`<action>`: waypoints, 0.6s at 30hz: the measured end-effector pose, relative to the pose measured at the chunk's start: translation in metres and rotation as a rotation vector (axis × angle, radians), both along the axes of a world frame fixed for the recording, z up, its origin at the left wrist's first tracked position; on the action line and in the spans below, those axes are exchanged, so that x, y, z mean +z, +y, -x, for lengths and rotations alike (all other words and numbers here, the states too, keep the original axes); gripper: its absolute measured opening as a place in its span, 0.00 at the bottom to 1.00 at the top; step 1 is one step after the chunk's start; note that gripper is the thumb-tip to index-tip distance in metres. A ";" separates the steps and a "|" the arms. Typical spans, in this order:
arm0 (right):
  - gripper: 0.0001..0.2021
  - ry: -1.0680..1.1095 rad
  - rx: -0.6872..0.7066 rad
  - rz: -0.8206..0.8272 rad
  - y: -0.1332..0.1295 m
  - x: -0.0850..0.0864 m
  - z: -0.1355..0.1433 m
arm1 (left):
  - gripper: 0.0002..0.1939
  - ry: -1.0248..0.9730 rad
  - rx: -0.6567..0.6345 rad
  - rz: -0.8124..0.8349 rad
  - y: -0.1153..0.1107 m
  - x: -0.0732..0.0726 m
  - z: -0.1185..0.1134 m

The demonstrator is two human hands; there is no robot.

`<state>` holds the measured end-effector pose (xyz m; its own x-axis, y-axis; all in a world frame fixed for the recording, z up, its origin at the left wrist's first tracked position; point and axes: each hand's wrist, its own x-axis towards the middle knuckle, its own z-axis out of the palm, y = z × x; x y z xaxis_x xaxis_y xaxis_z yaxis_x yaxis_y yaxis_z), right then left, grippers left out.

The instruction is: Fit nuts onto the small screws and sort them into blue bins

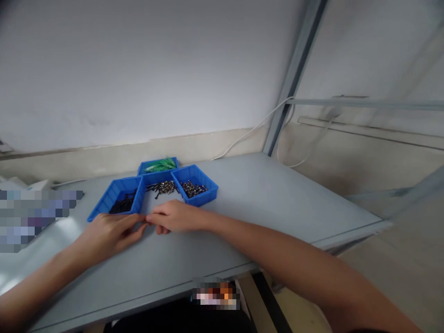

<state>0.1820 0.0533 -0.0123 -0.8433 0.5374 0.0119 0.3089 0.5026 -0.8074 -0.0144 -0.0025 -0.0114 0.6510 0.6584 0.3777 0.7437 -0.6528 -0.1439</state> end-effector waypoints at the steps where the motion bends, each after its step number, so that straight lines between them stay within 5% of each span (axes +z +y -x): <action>1: 0.15 -0.002 0.016 0.017 0.000 0.000 0.000 | 0.14 0.004 0.000 0.004 0.000 0.000 0.000; 5: 0.07 0.037 -0.005 0.087 0.001 -0.005 0.001 | 0.13 0.017 -0.008 0.018 0.000 0.000 0.000; 13: 0.15 0.018 0.025 0.011 0.000 -0.001 0.000 | 0.12 0.021 0.010 0.020 0.000 -0.001 0.001; 18: 0.09 0.038 -0.001 0.017 0.001 -0.005 0.001 | 0.13 0.029 -0.003 0.014 -0.001 0.000 -0.001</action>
<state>0.1813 0.0545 -0.0170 -0.8419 0.5385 0.0347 0.2782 0.4882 -0.8272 -0.0131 -0.0034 -0.0112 0.6632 0.6619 0.3494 0.7377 -0.6569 -0.1558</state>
